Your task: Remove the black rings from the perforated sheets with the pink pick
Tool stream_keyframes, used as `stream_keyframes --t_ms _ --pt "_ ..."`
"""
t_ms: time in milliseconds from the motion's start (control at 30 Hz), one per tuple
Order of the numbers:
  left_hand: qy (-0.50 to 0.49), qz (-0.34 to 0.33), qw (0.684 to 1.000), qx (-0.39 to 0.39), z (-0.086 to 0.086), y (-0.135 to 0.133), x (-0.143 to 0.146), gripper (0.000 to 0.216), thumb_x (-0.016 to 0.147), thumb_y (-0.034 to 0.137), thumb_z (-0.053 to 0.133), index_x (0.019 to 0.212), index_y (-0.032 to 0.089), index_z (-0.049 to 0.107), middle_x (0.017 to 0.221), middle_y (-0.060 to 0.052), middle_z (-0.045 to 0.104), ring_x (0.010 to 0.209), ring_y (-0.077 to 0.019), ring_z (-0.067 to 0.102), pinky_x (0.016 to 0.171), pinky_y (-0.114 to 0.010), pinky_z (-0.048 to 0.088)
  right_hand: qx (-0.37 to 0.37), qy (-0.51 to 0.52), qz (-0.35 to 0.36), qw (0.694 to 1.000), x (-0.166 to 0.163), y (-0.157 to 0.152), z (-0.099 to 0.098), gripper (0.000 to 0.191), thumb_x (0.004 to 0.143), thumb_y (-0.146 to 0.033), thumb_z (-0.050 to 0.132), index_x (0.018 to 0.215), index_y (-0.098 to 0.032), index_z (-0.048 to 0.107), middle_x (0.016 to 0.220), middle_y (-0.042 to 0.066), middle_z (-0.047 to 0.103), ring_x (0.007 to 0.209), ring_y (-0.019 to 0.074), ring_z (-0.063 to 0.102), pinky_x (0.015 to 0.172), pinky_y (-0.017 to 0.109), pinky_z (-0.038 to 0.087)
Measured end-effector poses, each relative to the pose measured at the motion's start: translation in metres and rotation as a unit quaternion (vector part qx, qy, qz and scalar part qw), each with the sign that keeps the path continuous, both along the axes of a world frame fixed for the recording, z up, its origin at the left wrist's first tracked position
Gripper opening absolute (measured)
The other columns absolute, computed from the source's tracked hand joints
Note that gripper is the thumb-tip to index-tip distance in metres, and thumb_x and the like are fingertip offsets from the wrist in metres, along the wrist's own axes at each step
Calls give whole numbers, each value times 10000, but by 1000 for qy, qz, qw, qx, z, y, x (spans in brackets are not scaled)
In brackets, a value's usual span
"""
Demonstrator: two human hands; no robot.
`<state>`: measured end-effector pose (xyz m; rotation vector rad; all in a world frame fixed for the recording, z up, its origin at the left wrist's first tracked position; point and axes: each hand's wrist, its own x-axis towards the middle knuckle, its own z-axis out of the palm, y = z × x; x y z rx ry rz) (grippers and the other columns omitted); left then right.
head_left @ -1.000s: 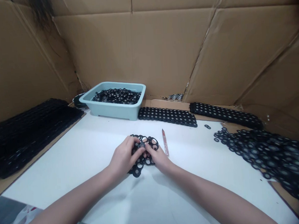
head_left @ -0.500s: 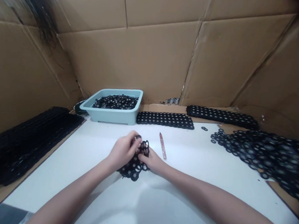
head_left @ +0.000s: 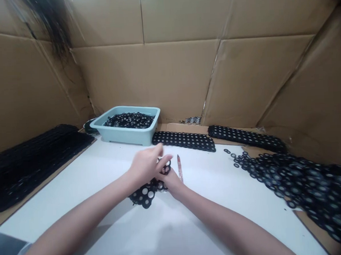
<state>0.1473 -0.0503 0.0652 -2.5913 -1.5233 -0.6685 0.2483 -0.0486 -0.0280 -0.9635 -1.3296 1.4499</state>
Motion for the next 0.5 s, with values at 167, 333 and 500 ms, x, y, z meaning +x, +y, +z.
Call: stream_keyframes --t_ms 167,333,500 --pt "15 46 986 -157 -53 -10 -47 295 803 487 370 758 208 453 658 -24 596 583 -193 568 498 -249 337 -67 104 -4 992 -5 6 -11 233 646 -340 641 759 -158 550 698 -15 576 687 116 539 681 247 424" --pt "-93 -11 979 -184 -53 4 -56 291 861 368 259 691 209 434 627 -3 546 578 -160 525 546 -249 367 -78 36 49 995 0 0 -9 264 647 -339 634 834 -163 572 661 -23 555 553 89 476 487 202 365" --pt "-236 183 954 11 -40 10 -81 298 875 353 226 713 204 428 642 -6 521 607 -154 517 570 -249 379 -29 -83 62 994 1 -3 -5 142 617 -256 641 660 -146 561 597 -14 555 530 101 493 515 232 395"
